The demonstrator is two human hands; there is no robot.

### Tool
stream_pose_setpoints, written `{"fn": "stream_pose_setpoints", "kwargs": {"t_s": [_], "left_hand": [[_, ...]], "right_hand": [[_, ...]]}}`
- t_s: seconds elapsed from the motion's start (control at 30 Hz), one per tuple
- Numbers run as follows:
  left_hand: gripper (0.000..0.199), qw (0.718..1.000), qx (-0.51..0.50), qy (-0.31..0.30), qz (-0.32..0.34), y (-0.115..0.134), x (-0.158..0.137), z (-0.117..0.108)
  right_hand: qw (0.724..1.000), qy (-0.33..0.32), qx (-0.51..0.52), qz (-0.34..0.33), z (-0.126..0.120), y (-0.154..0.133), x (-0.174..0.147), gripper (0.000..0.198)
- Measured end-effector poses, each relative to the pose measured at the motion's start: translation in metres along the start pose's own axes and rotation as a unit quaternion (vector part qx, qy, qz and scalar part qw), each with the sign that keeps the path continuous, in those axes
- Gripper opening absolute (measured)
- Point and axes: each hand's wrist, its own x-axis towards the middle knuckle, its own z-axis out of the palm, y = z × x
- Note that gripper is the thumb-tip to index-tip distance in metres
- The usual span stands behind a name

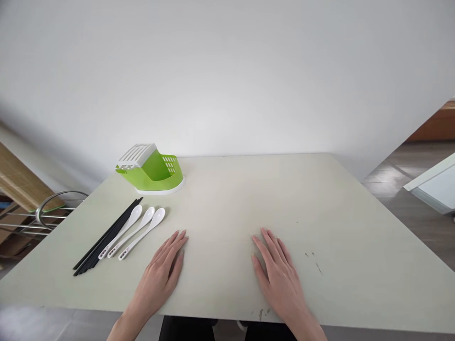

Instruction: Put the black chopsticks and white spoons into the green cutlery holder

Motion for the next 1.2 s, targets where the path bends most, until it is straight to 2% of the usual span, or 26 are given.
{"fn": "stream_pose_setpoints", "kwargs": {"t_s": [0.1, 0.2, 0.37, 0.43, 0.53, 0.63, 0.73, 0.93, 1.2], "left_hand": [[0.056, 1.0, 0.004, -0.004, 0.005, 0.0, -0.001, 0.0], [0.058, 1.0, 0.009, -0.005, 0.006, -0.001, -0.001, 0.001], [0.058, 1.0, 0.0, 0.008, 0.011, -0.002, -0.002, 0.002], [0.058, 1.0, -0.005, 0.013, 0.013, -0.003, -0.002, 0.003], [0.057, 1.0, -0.01, 0.018, 0.013, -0.004, -0.003, 0.004], [0.056, 1.0, -0.008, 0.018, 0.013, -0.005, -0.004, 0.006], [0.054, 1.0, -0.008, 0.019, 0.015, -0.006, -0.005, 0.007], [0.051, 1.0, -0.016, 0.018, 0.02, -0.008, -0.008, 0.008], [0.049, 0.999, -0.022, 0.034, 0.025, -0.011, -0.008, 0.012]], "right_hand": [[1.0, -0.016, 0.004, -0.019, 0.003, -0.005, 0.01, 0.055], [0.995, -0.064, 0.02, -0.073, 0.009, -0.018, 0.038, 0.054], [0.976, -0.147, 0.067, -0.143, 0.022, -0.075, 0.109, 0.05], [0.971, -0.14, 0.109, -0.159, 0.028, -0.107, 0.136, 0.046], [0.969, -0.076, 0.144, -0.188, 0.04, -0.157, 0.174, 0.05], [0.97, -0.046, 0.106, -0.214, 0.058, -0.195, 0.211, 0.06], [0.971, -0.045, 0.045, -0.23, 0.078, -0.217, 0.24, 0.069], [0.968, -0.047, -0.022, -0.246, 0.093, -0.217, 0.26, 0.067], [0.974, -0.049, -0.076, -0.21, 0.076, -0.174, 0.25, 0.068]]}}
